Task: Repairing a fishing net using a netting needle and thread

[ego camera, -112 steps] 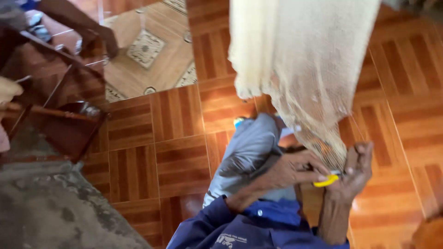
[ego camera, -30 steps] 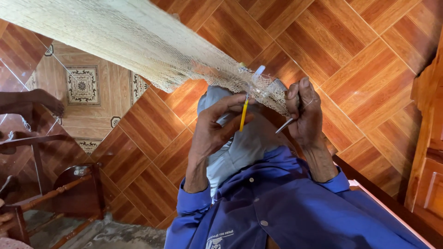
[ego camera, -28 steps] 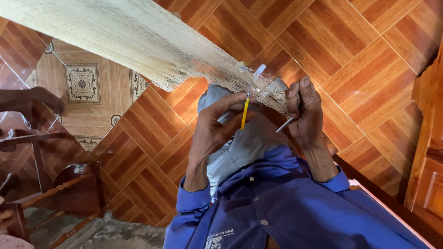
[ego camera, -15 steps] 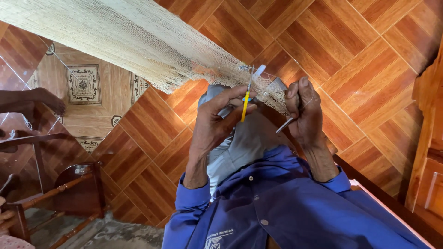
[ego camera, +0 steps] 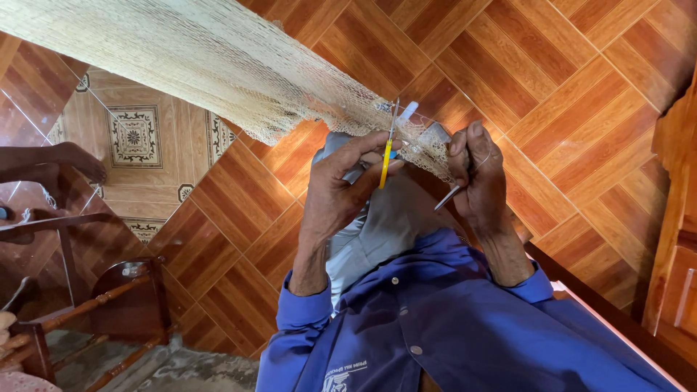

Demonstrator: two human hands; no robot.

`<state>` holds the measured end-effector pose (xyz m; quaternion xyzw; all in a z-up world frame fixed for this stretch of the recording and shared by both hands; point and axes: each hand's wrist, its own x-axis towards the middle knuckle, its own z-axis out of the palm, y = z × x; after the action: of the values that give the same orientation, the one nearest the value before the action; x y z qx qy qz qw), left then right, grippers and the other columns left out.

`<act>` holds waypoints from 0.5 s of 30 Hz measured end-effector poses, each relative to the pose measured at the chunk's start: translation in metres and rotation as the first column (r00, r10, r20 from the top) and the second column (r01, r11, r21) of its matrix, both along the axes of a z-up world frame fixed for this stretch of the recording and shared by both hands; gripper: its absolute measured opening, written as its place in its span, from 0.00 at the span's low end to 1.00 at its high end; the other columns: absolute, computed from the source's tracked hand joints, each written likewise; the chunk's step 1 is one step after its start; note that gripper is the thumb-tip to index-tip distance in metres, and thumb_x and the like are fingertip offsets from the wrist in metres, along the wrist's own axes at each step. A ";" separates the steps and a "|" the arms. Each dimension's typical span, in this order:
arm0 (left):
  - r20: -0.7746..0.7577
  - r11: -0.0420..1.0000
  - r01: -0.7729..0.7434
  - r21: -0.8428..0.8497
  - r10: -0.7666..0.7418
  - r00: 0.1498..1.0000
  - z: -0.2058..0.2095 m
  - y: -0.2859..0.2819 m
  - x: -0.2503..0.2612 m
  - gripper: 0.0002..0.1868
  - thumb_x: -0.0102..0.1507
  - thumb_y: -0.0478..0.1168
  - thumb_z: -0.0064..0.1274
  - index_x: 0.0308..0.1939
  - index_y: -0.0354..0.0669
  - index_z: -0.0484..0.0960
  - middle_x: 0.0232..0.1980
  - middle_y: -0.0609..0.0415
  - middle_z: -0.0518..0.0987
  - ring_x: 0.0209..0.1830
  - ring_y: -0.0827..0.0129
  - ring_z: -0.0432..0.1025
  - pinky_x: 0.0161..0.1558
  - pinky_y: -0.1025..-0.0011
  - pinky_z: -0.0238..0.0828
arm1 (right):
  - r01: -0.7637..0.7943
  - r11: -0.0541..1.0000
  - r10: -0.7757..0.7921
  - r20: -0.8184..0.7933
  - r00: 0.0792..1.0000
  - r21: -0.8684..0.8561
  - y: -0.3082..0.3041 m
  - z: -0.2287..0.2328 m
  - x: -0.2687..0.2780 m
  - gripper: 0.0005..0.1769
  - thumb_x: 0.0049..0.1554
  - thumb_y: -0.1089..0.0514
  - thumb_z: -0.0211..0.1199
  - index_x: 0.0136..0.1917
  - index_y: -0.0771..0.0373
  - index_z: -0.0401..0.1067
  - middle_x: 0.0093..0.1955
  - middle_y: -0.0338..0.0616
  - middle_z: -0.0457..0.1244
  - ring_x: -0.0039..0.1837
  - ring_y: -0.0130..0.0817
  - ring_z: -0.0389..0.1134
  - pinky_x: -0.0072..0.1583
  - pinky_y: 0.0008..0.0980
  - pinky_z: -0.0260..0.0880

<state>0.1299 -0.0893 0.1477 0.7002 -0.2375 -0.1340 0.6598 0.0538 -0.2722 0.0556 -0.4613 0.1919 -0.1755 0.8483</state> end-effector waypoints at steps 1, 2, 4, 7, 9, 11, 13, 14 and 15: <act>0.007 1.000 -0.002 0.000 0.002 1.000 -0.001 -0.001 -0.001 0.19 0.63 0.31 0.64 0.59 0.39 0.83 0.38 0.50 0.86 0.41 0.73 0.79 0.56 0.67 0.76 | 0.000 1.000 0.000 0.000 1.000 -0.003 -0.001 -0.002 0.000 0.23 0.71 0.45 0.46 0.40 0.62 0.67 0.19 0.34 0.48 0.26 0.18 0.45 0.33 0.16 0.42; 0.014 1.000 -0.003 0.000 0.003 1.000 -0.002 -0.002 -0.001 0.20 0.63 0.30 0.63 0.60 0.39 0.82 0.38 0.49 0.86 0.41 0.72 0.79 0.56 0.67 0.76 | 0.000 1.000 0.000 -0.001 1.000 -0.008 -0.001 -0.004 0.000 0.24 0.71 0.45 0.46 0.40 0.62 0.67 0.18 0.35 0.48 0.25 0.18 0.45 0.33 0.15 0.43; 0.071 1.000 -0.015 0.013 0.014 0.997 -0.004 0.000 -0.001 0.20 0.63 0.30 0.63 0.60 0.38 0.82 0.40 0.48 0.86 0.42 0.69 0.81 0.56 0.66 0.76 | 0.000 1.000 0.000 0.000 1.000 -0.011 0.000 0.000 0.000 0.24 0.71 0.45 0.46 0.40 0.62 0.67 0.18 0.34 0.48 0.25 0.18 0.45 0.33 0.15 0.43; 0.189 0.999 -0.026 0.040 0.017 0.982 0.000 -0.001 0.002 0.19 0.64 0.28 0.62 0.59 0.37 0.82 0.43 0.45 0.86 0.44 0.61 0.82 0.55 0.63 0.77 | 0.002 1.000 -0.002 0.003 1.000 -0.019 0.001 -0.001 0.000 0.24 0.71 0.45 0.46 0.40 0.62 0.67 0.18 0.34 0.48 0.25 0.18 0.45 0.33 0.15 0.43; 0.245 0.998 -0.022 0.058 0.007 0.970 0.002 0.000 0.001 0.18 0.65 0.27 0.61 0.59 0.36 0.82 0.44 0.43 0.85 0.45 0.55 0.83 0.55 0.61 0.78 | 0.006 1.000 -0.006 0.001 1.000 -0.022 0.002 -0.002 -0.002 0.25 0.71 0.44 0.46 0.40 0.61 0.67 0.18 0.34 0.49 0.25 0.18 0.45 0.33 0.15 0.43; 0.294 0.997 -0.021 0.079 -0.004 0.956 -0.001 0.001 0.000 0.18 0.65 0.27 0.59 0.59 0.36 0.81 0.48 0.41 0.85 0.49 0.46 0.81 0.54 0.56 0.79 | 0.009 1.000 -0.009 0.003 1.000 -0.025 0.002 -0.001 -0.001 0.25 0.71 0.43 0.46 0.40 0.61 0.67 0.18 0.34 0.48 0.24 0.18 0.45 0.32 0.15 0.43; 0.299 0.996 -0.025 0.084 -0.001 0.954 -0.008 0.003 -0.002 0.19 0.65 0.27 0.59 0.60 0.37 0.81 0.50 0.41 0.85 0.51 0.46 0.81 0.55 0.55 0.78 | 0.011 1.000 -0.011 -0.003 1.000 -0.029 0.003 0.001 -0.001 0.25 0.71 0.44 0.46 0.40 0.61 0.67 0.18 0.34 0.48 0.24 0.18 0.45 0.32 0.15 0.43; 0.303 0.996 -0.028 0.088 0.000 0.953 -0.011 0.003 -0.004 0.20 0.65 0.27 0.59 0.61 0.38 0.81 0.51 0.41 0.85 0.53 0.45 0.80 0.55 0.55 0.78 | 0.014 0.999 -0.015 -0.009 1.000 -0.032 0.003 0.003 -0.002 0.24 0.71 0.44 0.46 0.40 0.61 0.67 0.18 0.34 0.48 0.25 0.18 0.45 0.33 0.14 0.43; 0.303 0.996 -0.030 0.089 0.001 0.953 -0.007 0.000 -0.003 0.20 0.65 0.27 0.59 0.61 0.38 0.81 0.51 0.41 0.85 0.53 0.45 0.80 0.55 0.55 0.78 | 0.013 0.999 -0.014 -0.009 1.000 -0.031 0.003 0.001 -0.002 0.24 0.71 0.44 0.46 0.40 0.61 0.67 0.18 0.34 0.48 0.25 0.18 0.45 0.33 0.14 0.43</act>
<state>0.1265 -0.0890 0.1404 0.7440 -0.3238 -0.0307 0.5836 0.0516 -0.2689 0.0563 -0.4740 0.1961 -0.1820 0.8389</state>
